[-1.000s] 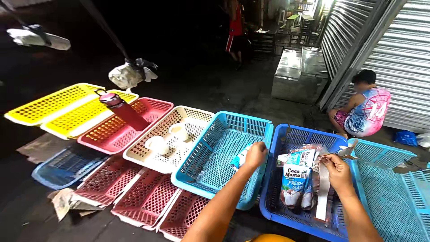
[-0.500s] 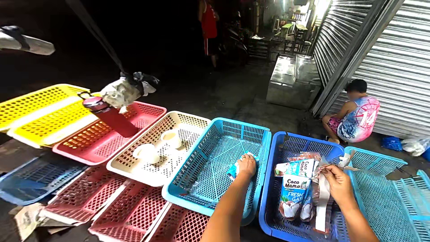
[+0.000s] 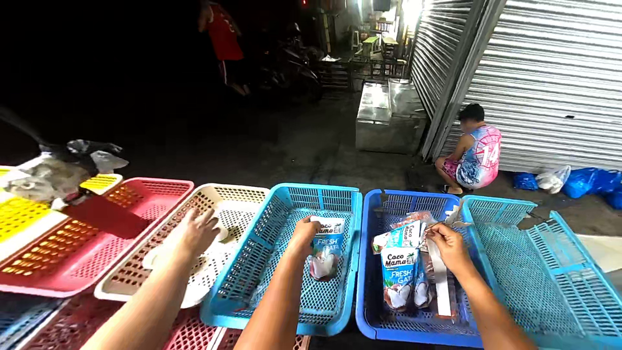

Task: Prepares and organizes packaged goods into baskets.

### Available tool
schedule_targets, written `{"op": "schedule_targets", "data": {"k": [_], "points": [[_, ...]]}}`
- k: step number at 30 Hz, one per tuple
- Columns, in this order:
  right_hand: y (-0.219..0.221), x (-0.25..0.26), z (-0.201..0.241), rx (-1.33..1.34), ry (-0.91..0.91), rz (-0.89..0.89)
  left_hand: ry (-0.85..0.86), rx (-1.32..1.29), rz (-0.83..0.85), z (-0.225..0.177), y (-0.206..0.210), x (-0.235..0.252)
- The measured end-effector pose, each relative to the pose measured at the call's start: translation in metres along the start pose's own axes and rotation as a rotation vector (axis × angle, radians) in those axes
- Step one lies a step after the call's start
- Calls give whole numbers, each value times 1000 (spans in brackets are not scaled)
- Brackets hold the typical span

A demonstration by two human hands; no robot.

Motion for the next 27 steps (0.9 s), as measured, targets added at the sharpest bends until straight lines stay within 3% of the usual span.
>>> {"op": "schedule_targets", "data": {"k": [3,10,17,27], "points": [[3,3,0,-10,10,11,45,-207,239,-37,37,-43],[8,5,6,-6,5,34,102,56,556,-54,139,-94],[4,1,9,29,-11,50,161,300,504,-51,178,-89],[3,-2,13,49,-20,70,209,498,462,-54,186,-90]]}}
Point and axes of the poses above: each hand's wrist, its own x-axis towards the middle knuckle, its own y-axis out of the palm, z = x × y, the point moved 9 cm from there along x, towards the middle knuckle, and after that the axes turned 3 degrees about y, right-handed, at the moved point
